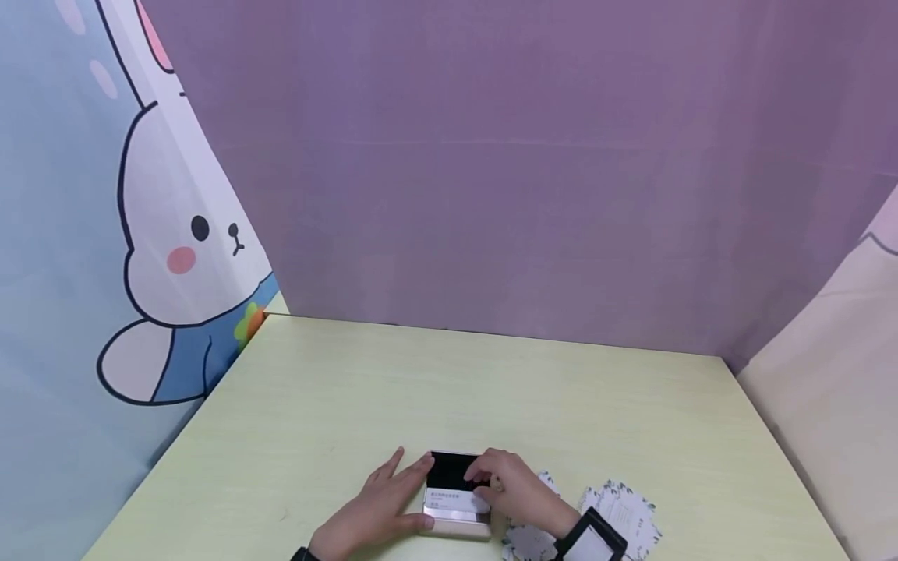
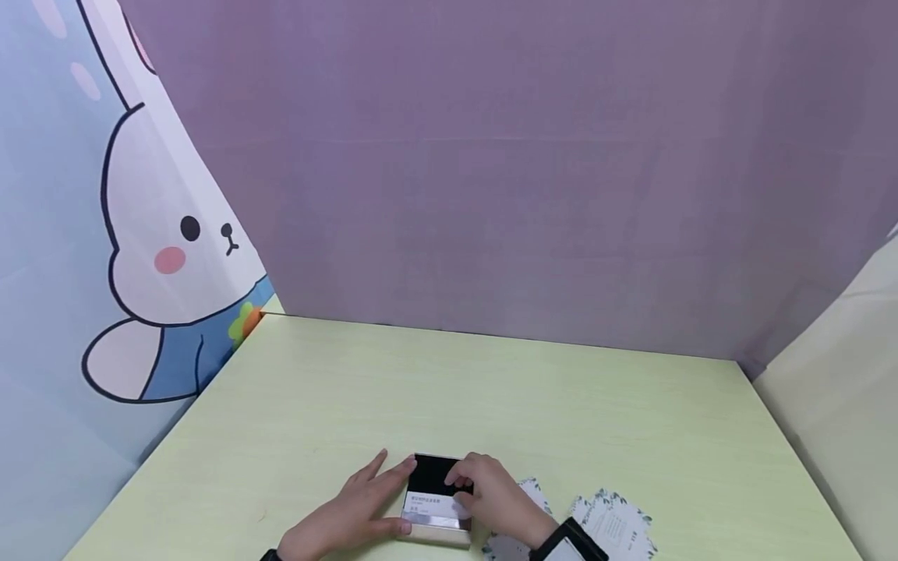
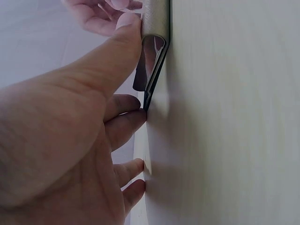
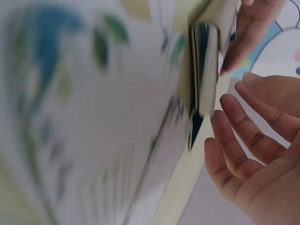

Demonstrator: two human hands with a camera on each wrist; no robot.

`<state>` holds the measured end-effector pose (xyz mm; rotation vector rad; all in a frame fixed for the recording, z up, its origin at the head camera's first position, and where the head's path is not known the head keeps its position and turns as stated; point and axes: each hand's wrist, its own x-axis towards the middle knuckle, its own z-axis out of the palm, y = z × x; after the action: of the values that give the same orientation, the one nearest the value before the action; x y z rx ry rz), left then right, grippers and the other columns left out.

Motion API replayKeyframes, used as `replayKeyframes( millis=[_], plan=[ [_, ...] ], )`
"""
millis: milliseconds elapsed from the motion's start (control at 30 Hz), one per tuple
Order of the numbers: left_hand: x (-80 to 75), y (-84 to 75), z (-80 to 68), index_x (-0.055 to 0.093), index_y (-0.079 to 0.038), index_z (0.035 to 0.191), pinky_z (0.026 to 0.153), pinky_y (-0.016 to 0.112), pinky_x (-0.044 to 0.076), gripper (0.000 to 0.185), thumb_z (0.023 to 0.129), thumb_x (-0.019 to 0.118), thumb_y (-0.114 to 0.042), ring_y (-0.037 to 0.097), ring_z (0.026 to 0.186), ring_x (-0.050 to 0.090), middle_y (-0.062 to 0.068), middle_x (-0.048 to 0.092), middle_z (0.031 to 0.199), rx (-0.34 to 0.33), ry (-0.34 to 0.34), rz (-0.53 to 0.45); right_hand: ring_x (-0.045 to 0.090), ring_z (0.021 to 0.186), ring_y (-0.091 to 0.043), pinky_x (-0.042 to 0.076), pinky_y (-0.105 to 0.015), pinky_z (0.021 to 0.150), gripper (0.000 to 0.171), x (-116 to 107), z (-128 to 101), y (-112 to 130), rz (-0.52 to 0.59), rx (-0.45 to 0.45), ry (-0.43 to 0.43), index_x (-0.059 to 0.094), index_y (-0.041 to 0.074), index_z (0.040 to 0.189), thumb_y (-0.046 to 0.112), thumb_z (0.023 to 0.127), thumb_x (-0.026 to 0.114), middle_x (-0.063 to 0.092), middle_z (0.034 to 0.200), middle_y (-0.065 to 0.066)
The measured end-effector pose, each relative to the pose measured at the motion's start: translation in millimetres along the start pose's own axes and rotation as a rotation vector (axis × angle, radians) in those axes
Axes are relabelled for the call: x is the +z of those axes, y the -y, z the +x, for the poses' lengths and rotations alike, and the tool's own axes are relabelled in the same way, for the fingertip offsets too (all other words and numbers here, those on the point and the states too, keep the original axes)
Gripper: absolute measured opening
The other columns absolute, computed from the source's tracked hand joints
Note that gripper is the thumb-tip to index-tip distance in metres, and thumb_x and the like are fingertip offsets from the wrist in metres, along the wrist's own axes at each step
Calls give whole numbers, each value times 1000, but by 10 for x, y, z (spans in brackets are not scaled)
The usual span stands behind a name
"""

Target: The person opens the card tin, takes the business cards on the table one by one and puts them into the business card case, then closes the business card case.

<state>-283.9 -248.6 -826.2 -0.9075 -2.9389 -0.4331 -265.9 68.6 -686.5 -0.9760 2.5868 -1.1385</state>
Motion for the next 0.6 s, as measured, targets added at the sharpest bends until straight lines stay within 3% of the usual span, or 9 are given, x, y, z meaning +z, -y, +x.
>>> replayKeyframes(
  millis=[100, 233, 333, 400, 600],
  plan=[
    [83, 70, 3, 5, -34, 147, 99, 32, -36, 100, 67, 43, -81, 26, 141, -14, -22, 3, 152, 16, -5, 66, 57, 89, -9, 51, -35, 68, 21, -345, -161, 373, -21, 50, -18, 65, 26, 104, 20, 83, 65, 61, 98, 9],
    [78, 57, -6, 6, -34, 147, 105, 41, -30, 101, 66, 46, -80, 27, 141, -14, -21, 4, 153, 21, -2, 33, 57, 93, -15, 51, -39, 76, 27, -655, -385, 626, -80, 126, -23, 65, 25, 101, 17, 76, 70, 61, 100, 6],
    [83, 42, -12, 7, -34, 147, 107, 43, -27, 101, 66, 48, -79, 27, 141, -14, -20, 5, 153, 17, -11, -3, 55, 99, -22, 48, -45, 84, 34, -766, -518, 678, -123, 153, -16, 64, 21, 103, 17, 71, 74, 60, 104, 1],
    [121, 68, -11, 5, -33, 147, 104, 38, -31, 101, 67, 44, -81, 28, 141, -12, -20, 4, 153, 27, -31, 46, 53, 101, -26, 46, -49, 82, 39, -803, -586, 676, -165, 145, -7, 64, 21, 104, 19, 68, 77, 58, 108, -2],
    [193, 137, -16, 6, -34, 147, 103, 36, -32, 102, 66, 47, -80, 27, 141, -13, -21, 4, 153, 18, -32, 29, 48, 104, -32, 39, -58, 86, 47, -969, -686, 1054, -166, 224, 29, 63, 15, 105, 11, 61, 80, 55, 111, -8]
  ],
)
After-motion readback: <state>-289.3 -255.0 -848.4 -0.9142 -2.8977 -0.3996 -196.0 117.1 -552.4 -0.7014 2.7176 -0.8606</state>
